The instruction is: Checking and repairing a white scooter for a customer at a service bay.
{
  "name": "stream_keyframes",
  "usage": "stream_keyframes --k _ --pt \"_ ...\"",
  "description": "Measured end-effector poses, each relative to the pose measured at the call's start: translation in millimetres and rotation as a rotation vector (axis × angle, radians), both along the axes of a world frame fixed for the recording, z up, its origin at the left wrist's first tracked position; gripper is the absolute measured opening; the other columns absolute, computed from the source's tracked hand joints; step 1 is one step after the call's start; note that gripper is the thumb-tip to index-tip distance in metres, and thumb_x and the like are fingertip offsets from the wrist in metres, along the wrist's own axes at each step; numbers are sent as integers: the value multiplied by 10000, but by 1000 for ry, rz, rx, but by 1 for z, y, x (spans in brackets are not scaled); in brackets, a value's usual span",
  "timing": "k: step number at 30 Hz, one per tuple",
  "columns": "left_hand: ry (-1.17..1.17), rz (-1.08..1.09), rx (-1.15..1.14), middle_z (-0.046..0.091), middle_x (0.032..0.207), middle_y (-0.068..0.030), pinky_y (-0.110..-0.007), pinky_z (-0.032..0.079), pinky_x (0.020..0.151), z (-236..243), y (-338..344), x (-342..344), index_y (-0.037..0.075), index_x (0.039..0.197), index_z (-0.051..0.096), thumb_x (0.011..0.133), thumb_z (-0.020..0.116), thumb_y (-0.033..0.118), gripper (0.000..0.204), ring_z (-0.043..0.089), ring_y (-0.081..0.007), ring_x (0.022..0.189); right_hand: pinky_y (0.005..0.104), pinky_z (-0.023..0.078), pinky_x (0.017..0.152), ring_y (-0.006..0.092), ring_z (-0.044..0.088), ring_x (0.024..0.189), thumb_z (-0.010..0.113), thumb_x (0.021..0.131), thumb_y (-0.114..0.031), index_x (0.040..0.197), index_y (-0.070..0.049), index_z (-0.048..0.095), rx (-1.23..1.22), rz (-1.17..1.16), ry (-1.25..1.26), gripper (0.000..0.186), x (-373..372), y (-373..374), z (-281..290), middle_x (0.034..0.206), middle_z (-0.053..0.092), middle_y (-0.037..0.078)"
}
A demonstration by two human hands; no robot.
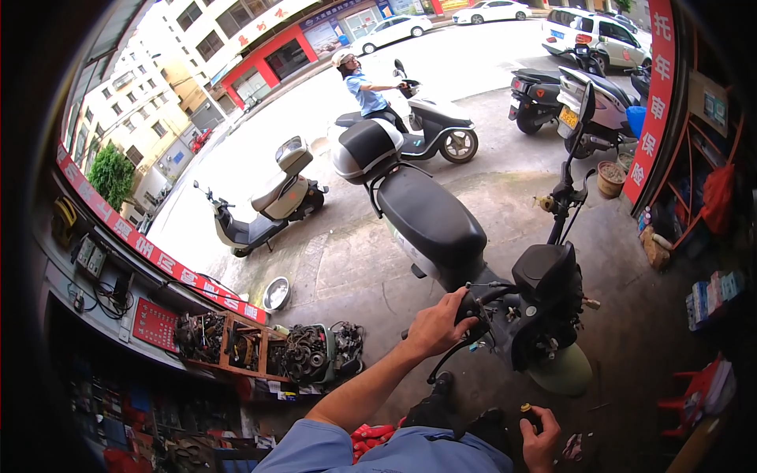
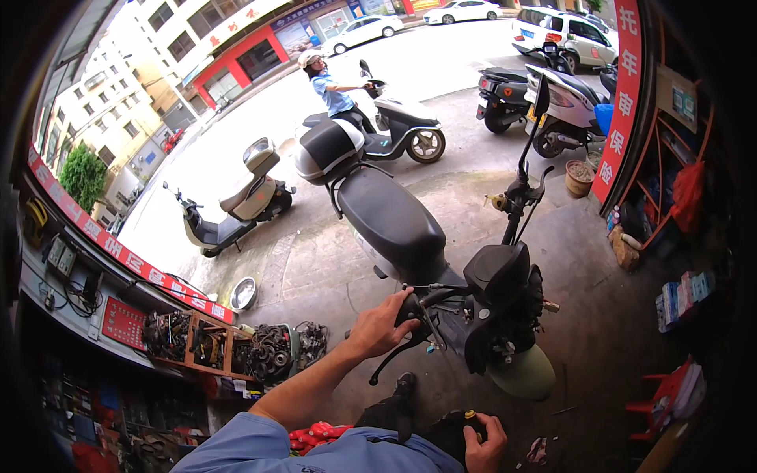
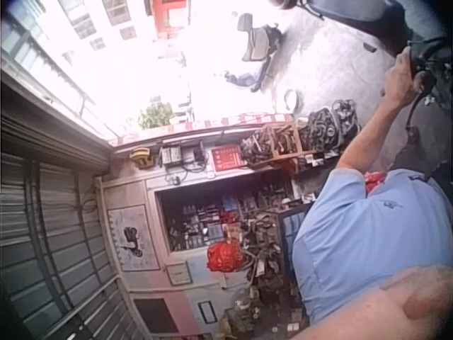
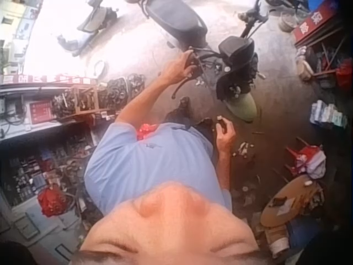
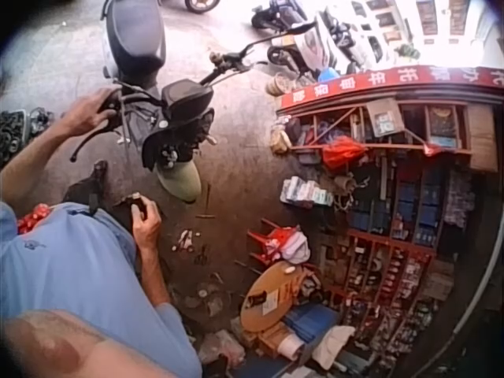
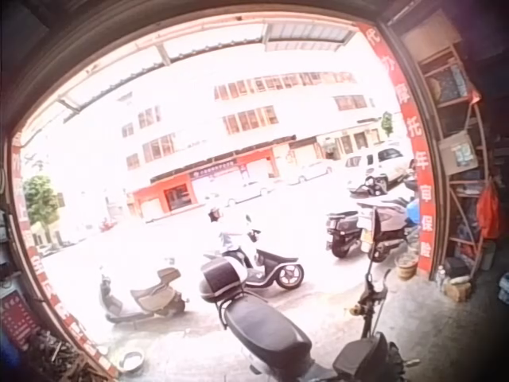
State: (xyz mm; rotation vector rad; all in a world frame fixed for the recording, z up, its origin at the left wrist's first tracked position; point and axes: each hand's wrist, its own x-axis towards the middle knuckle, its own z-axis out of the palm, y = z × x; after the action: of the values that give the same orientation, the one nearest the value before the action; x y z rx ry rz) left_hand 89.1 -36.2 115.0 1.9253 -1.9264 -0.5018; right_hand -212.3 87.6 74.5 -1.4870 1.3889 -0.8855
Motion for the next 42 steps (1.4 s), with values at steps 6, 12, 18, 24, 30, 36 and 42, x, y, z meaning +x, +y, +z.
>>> stream_keyframes --k 6,12,18,24,30,36,42 --pt "0 -1 2 535 1230 -202 -472 476 835 1 0 -1 71 1347 364 874 604 370 609 589 -415 1008 306 493 744 209 620 889 630 838 -50 1066 -8 638 0 -1 -4 232 -1 1 -3 1000 655 101" --pt "1 1 4 537 1226 -206 -473 474 837 1 0 0 70 1347 366 873 607 370 610 588 -419 1007 307 492 741 215 617 896 631 843 -60 1071 -10 636 -2 5 -1 234 0 0 -2 1010 651 107" --pt "-9 7 11 541 1218 -202 -474 472 836 1 0 -1 72 1349 370 872 609 371 612 590 -418 1002 304 490 727 210 614 883 633 843 -64 1073 -8 636 2 -1 -2 237 -1 1 -3 1005 650 106" --pt "-8 8 14 543 1218 -198 -471 474 835 3 0 -1 72 1348 370 873 609 373 612 592 -414 1002 297 489 712 198 609 851 635 841 -66 1074 -5 634 -15 0 -5 241 -1 0 -4 994 648 102" --pt "-5 1 -5 540 1223 -197 -469 475 838 1 1 0 74 1348 370 874 608 373 609 592 -412 1003 297 490 713 200 611 854 633 841 -62 1075 -3 632 -6 5 -8 242 -1 0 -2 993 646 102" --pt "-8 1 2 535 1233 -196 -469 473 845 1 1 -1 75 1350 368 875 603 377 610 588 -410 1013 337 456 753 270 600 807 634 714 -43 936 33 603 -50 -46 -14 237 7 -3 3 846 604 135" --pt "-7 -3 -10 532 1242 -196 -469 473 847 1 1 0 75 1353 364 877 600 380 613 588 -411 1013 342 454 756 278 599 807 634 712 -42 936 31 602 -59 -46 -9 238 7 -2 4 841 600 138"
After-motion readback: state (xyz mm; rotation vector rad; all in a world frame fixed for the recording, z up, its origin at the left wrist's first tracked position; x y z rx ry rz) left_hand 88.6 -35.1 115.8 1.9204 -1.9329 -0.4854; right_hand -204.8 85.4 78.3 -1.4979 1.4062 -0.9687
